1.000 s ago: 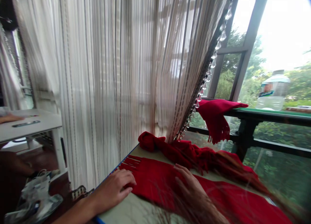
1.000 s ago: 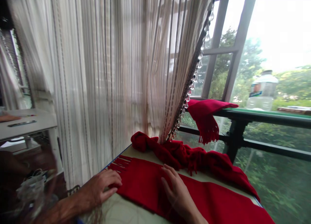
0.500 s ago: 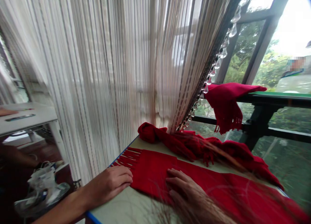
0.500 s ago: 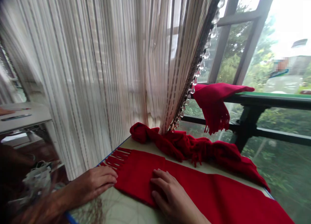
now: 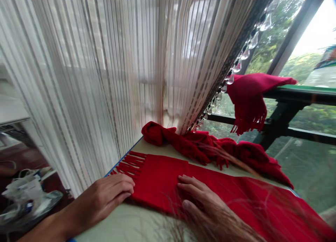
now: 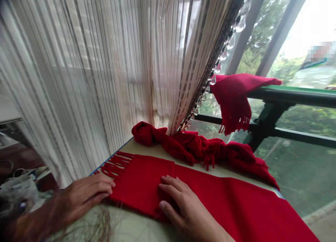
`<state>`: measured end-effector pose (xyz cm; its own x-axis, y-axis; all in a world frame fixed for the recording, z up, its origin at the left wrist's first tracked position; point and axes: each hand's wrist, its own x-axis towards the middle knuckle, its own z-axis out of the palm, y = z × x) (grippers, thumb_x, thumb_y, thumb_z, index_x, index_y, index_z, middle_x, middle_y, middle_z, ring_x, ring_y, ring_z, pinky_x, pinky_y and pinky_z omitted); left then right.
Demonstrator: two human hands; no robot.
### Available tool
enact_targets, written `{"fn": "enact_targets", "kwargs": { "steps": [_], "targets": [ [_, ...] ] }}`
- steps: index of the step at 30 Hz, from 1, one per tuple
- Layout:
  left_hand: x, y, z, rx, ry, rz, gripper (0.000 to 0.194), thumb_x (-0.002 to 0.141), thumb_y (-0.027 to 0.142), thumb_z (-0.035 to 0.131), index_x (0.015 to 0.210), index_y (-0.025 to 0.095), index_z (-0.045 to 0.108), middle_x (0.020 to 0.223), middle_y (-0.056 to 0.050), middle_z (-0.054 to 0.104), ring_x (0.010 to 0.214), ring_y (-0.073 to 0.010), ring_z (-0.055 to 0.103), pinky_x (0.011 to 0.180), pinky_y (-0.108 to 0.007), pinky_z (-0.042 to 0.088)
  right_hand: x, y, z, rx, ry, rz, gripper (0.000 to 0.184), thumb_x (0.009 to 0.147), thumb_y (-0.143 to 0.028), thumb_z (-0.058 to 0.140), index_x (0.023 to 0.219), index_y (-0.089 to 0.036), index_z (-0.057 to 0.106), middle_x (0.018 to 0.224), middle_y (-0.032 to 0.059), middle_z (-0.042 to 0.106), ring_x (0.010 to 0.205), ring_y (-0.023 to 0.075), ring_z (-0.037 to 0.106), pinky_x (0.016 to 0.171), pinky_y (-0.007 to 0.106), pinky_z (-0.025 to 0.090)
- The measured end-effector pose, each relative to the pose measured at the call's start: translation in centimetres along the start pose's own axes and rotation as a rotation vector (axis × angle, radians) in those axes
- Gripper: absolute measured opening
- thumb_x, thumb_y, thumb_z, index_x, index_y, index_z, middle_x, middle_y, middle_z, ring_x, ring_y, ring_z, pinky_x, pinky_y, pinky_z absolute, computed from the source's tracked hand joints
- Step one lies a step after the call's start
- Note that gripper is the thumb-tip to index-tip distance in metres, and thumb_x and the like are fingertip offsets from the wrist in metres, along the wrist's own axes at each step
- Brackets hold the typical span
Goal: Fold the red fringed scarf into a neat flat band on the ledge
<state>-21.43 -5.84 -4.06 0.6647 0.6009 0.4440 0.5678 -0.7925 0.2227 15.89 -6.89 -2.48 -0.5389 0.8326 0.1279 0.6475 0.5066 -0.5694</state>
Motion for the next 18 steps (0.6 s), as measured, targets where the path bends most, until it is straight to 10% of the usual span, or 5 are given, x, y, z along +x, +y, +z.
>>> {"fn": "enact_targets", "kwargs": {
  "steps": [10, 14, 18],
  "targets": [
    [3.6, 3.0, -1.9, -0.01, 0.013, -0.178, 0.016, 0.099, 0.028, 0.054, 0.087, 0.023, 0.065, 0.098, -0.003, 0.068, 0.099, -0.0204, 0.063, 0.089, -0.031, 0.052, -0.1, 1.8, 1.0, 0.021, 0.076, -0.041, 0.043, 0.101, -0.049, 0.046, 0.143, -0.04, 0.054, 0.16, 0.0017, 0.047, 0.148, 0.0257, 0.041, 0.121, 0.049, 0.041],
    [7.7, 3.8, 0.4, -0.056, 0.102, -0.28, 0.032, 0.105, 0.028, 0.04, 0.127, 0.023, 0.063, 0.136, -0.007, 0.064, 0.132, -0.0217, 0.054, 0.116, -0.04, 0.04, 0.1, 3.1, 1.4, -0.033, 0.268, -0.011, 0.043, 0.103, -0.048, 0.04, 0.141, -0.037, 0.057, 0.159, 0.0032, 0.048, 0.149, 0.026, 0.04, 0.121, 0.049, 0.041],
    [10.3, 2.7, 3.8, -0.042, -0.078, -0.46, 0.055, 0.108, 0.04, 0.031, 0.157, 0.016, 0.038, 0.165, -0.009, 0.034, 0.155, -0.0243, 0.024, 0.127, -0.048, 0.021, 0.3, 4.7, 1.7, -0.158, 0.338, 0.097, 0.054, 0.103, -0.049, 0.035, 0.149, -0.024, 0.051, 0.161, 0.0102, 0.044, 0.15, 0.0265, 0.038, 0.124, 0.05, 0.036]
  ]
}}
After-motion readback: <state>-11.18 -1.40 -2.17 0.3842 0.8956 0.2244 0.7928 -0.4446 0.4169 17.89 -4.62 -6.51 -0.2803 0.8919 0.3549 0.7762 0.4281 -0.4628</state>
